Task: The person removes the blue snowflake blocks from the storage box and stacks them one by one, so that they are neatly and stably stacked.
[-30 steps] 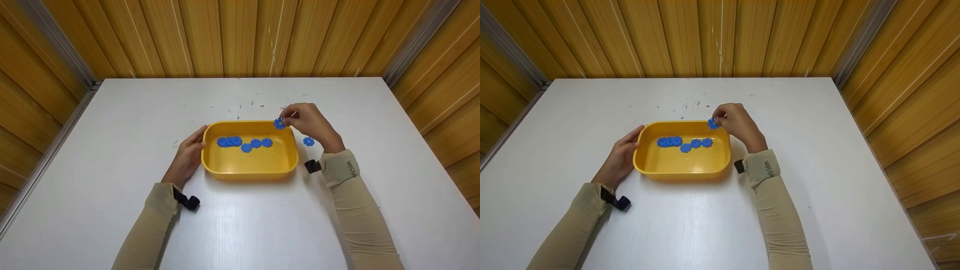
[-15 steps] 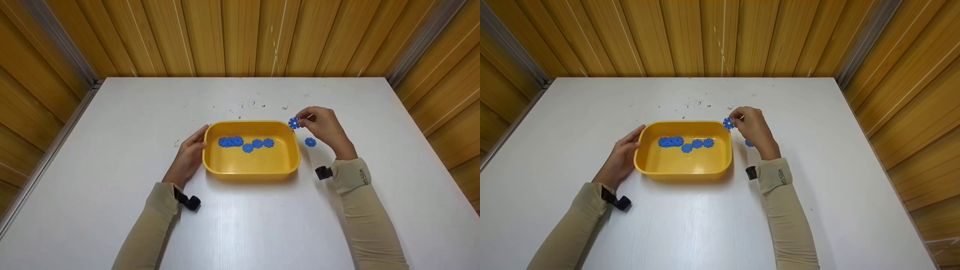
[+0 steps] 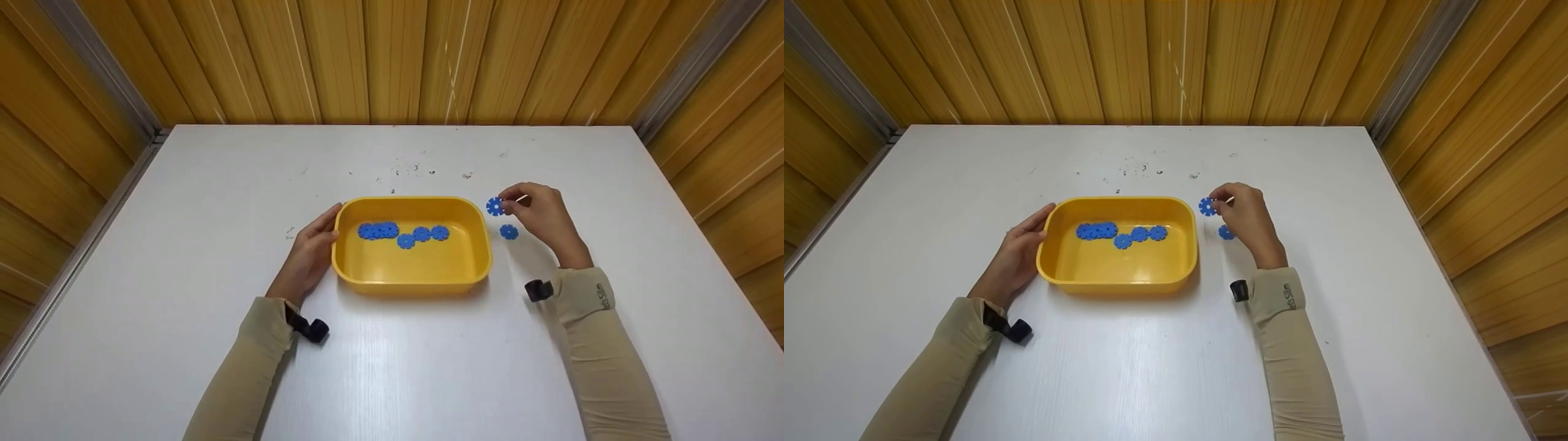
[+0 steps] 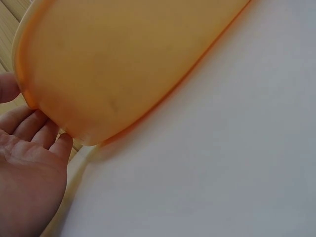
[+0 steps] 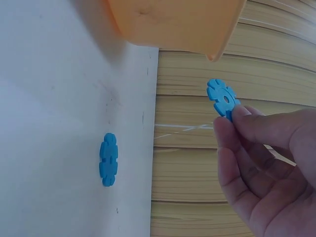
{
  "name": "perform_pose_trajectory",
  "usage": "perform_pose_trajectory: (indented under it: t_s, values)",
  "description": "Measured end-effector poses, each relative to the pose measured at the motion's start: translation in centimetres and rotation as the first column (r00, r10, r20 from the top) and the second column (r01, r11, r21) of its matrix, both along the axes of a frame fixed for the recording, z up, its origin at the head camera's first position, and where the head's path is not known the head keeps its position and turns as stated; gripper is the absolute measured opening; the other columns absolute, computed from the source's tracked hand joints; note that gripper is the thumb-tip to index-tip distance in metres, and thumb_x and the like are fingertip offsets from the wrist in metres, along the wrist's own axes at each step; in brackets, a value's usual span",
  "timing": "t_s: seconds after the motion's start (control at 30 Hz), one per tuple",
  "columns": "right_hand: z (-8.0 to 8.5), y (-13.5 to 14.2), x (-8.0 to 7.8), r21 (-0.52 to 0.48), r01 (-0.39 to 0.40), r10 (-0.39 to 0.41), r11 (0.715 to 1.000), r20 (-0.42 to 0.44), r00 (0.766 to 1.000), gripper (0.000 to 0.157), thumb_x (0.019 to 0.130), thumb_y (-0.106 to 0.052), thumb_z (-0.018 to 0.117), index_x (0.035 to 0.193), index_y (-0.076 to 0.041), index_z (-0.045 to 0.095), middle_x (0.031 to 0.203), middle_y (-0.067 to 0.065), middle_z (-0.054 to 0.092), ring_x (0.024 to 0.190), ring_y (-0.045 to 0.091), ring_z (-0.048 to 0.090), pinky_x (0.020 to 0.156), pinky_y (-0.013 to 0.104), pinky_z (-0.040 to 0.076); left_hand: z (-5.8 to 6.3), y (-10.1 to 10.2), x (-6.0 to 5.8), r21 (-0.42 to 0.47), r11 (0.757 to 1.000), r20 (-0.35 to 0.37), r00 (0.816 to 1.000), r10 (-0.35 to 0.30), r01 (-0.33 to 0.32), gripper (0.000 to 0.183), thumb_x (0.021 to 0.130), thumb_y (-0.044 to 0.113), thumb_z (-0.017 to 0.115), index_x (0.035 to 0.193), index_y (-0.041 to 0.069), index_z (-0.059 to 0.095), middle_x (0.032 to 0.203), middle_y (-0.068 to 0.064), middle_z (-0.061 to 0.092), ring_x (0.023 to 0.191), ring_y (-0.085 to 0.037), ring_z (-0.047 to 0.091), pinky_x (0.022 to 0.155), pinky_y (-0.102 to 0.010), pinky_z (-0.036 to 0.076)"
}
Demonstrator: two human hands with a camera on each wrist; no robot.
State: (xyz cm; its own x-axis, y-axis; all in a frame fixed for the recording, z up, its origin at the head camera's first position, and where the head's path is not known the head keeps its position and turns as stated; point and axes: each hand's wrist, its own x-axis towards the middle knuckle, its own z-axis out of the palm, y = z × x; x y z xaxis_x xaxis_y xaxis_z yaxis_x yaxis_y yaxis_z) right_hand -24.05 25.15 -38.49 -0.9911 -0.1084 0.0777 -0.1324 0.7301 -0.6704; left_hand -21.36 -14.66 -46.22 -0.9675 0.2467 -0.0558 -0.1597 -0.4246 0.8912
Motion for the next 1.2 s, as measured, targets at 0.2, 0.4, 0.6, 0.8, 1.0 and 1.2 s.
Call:
perform_pose_trajectory:
  t_s: [0.2, 0.4, 0.6, 0.8, 1.0, 1.2]
  values:
    - [-0.6, 0.6, 0.0, 0.000, 0.001, -0.001, 1.000, 0.036, 0.999, 0.023, 0.100, -0.007, 0.062, 0.120, 0.001, 0.070, 0.117, 0.022, 0.071, 0.099, 0.034, 0.070, 0.082, 0.011, 0.052, 0.1, 0.0, 0.1, -0.002, 1.000, 0.001, 1.000, 0.004, -0.004, 0.063, 0.100, -0.004, 0.044, 0.161, 0.004, 0.028, 0.171, -0.007, 0.023, 0.159, -0.022, 0.022, 0.129, -0.036, 0.024]
    - [-1.3, 1.2, -0.3, 0.019, 0.020, -0.022, 1.000, 0.102, 0.995, 0.025, 0.101, -0.008, 0.061, 0.123, 0.001, 0.069, 0.119, 0.022, 0.071, 0.101, 0.033, 0.070, 0.096, 0.036, 0.057, 0.0, 0.1, 0.0, -0.006, 1.000, 0.004, 1.000, 0.002, -0.001, 0.064, 0.100, -0.005, 0.044, 0.161, 0.005, 0.027, 0.172, -0.006, 0.022, 0.159, -0.021, 0.022, 0.128, -0.036, 0.025]
    - [-2.0, 1.5, -0.7, 0.015, 0.024, -0.026, 1.000, 0.146, 0.989, 0.026, 0.101, -0.010, 0.062, 0.123, 0.001, 0.070, 0.118, 0.022, 0.071, 0.098, 0.030, 0.066, 0.089, 0.025, 0.052, -0.1, -0.1, -0.1, -0.007, 1.000, 0.005, 1.000, -0.004, 0.004, 0.064, 0.100, -0.005, 0.043, 0.161, 0.005, 0.028, 0.172, -0.006, 0.021, 0.159, -0.021, 0.021, 0.128, -0.035, 0.025]
    - [-2.4, 2.0, -0.9, 0.033, 0.027, -0.033, 0.999, 0.186, 0.982, 0.026, 0.101, -0.010, 0.061, 0.123, 0.001, 0.070, 0.123, 0.022, 0.070, 0.102, 0.030, 0.062, 0.092, 0.030, 0.052, -0.3, -0.1, -0.2, 0.005, 1.000, -0.006, 1.000, -0.005, 0.005, 0.064, 0.100, -0.006, 0.043, 0.161, 0.004, 0.027, 0.172, -0.007, 0.021, 0.159, -0.022, 0.020, 0.129, -0.036, 0.024]
    - [-2.7, 2.6, -0.8, 0.040, 0.040, -0.048, 0.998, 0.230, 0.972, 0.027, 0.102, -0.012, 0.060, 0.124, 0.000, 0.070, 0.127, 0.022, 0.067, 0.108, 0.032, 0.058, 0.098, 0.036, 0.052, -0.3, -0.1, -0.1, 0.002, 1.000, -0.011, 1.000, -0.009, 0.009, 0.064, 0.100, -0.005, 0.044, 0.161, 0.004, 0.026, 0.172, -0.008, 0.021, 0.159, -0.022, 0.021, 0.129, -0.036, 0.023]
    - [-2.8, 3.2, -0.7, 0.030, 0.031, -0.037, 0.999, 0.230, 0.972, 0.028, 0.102, -0.013, 0.061, 0.123, 0.002, 0.070, 0.126, 0.024, 0.068, 0.108, 0.032, 0.058, 0.099, 0.039, 0.050, -0.1, 0.0, -0.1, -0.014, 1.000, 0.010, 1.000, 0.003, -0.003, 0.064, 0.100, -0.005, 0.043, 0.161, 0.006, 0.028, 0.171, -0.006, 0.023, 0.159, -0.020, 0.022, 0.128, -0.035, 0.025]
